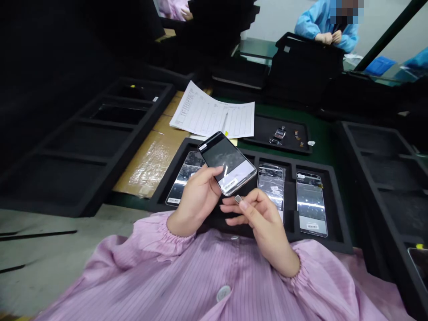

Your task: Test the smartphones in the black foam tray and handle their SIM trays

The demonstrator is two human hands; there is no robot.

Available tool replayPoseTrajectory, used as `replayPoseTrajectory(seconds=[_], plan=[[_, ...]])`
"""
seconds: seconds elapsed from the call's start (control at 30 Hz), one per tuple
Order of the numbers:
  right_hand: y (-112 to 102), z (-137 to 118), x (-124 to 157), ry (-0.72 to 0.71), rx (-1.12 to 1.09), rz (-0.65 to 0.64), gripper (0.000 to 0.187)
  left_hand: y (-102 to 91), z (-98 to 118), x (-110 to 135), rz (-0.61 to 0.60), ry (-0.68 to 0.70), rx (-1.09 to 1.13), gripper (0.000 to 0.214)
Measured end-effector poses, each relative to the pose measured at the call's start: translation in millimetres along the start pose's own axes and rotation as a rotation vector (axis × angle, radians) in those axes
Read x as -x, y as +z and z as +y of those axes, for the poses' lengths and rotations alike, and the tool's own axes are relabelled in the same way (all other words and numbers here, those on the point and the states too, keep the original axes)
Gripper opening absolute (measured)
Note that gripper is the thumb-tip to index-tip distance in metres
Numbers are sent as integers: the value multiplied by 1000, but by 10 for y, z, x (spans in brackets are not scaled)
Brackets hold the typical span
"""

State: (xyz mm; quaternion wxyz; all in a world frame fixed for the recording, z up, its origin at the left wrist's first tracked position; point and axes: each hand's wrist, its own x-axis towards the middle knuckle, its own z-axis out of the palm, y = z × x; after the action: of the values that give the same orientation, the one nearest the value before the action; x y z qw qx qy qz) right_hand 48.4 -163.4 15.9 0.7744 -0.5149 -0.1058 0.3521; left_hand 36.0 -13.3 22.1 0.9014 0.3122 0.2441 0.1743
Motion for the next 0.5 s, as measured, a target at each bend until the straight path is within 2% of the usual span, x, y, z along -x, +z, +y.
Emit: replayPoseTrajectory(seconds=[0.2,0.3,0.37,0.5], plan=[[45,52,-39,-61,1,124,40,3,-105,80,-35,126,-113,28],[20,63,-60,-48,20,170,42,-19,-155,122,-62,285,-197,33],[-16,66,-83,-40,54,149,42,-23,-167,166,-95,355,-207,40],[-108,43,-138,-24,225,98,42,4,-133,247,-148,245,-189,48]])
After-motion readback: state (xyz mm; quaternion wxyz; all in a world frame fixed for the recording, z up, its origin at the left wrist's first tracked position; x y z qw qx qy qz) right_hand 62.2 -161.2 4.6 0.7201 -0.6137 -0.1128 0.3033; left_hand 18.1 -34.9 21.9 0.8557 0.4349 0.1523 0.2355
